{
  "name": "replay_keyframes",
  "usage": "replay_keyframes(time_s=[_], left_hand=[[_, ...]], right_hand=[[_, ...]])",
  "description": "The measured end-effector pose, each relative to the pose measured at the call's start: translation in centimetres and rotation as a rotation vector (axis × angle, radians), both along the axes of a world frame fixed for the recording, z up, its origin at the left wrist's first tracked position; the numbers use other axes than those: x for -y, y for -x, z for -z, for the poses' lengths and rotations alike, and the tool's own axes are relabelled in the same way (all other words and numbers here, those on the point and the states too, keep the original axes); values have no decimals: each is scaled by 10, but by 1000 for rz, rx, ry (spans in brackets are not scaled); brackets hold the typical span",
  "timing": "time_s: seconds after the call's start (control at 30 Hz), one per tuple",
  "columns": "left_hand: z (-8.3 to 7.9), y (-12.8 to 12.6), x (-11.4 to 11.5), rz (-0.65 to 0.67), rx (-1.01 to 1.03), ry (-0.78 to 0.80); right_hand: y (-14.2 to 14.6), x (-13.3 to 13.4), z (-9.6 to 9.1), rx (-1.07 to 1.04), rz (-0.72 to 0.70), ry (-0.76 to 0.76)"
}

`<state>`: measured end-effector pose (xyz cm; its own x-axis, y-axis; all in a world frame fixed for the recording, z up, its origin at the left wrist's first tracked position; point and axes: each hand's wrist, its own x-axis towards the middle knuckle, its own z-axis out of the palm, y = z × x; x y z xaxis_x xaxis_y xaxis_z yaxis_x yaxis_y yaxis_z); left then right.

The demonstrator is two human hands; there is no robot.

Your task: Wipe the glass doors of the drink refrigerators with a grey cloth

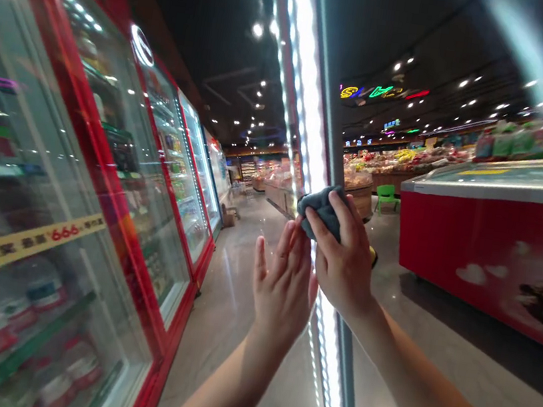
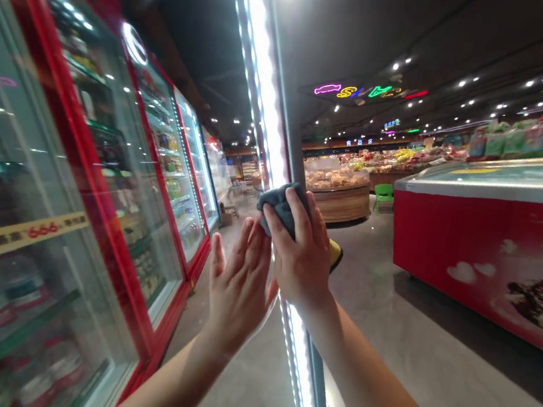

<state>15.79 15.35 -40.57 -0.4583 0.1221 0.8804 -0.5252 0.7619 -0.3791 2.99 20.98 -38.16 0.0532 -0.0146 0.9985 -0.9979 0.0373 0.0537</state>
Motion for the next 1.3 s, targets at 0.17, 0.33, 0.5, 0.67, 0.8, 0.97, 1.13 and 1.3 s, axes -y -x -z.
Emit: replay_keyframes(time_s=[0.17, 0.33, 0.5, 0.67, 0.8, 0.97, 1.13, 1.3], left_hand=[[-76, -4, 2, -16, -9, 17], [-151, -10, 4, 12, 29, 47], [-231, -16, 11, 15, 36, 62], [-312, -22, 10, 0, 36, 78], [-380, -23, 9, -3, 13, 107], [-465, -16, 9, -15, -71, 126], [-538, -4, 1, -49, -142, 163], [-580, 5, -21, -140, -88, 123]], right_hand=[[-2, 3, -71, -5, -14, 16], [-8, 5, -142, 6, 2, 20], [-13, 10, -223, -1, 22, 41], [-15, 8, -305, -28, 31, 39], [-17, 11, -373, -16, -7, 29], [-17, 18, -466, 21, -186, 50], [1, 22, -544, 121, -508, 113], [26, 35, -581, 484, -931, 155]])
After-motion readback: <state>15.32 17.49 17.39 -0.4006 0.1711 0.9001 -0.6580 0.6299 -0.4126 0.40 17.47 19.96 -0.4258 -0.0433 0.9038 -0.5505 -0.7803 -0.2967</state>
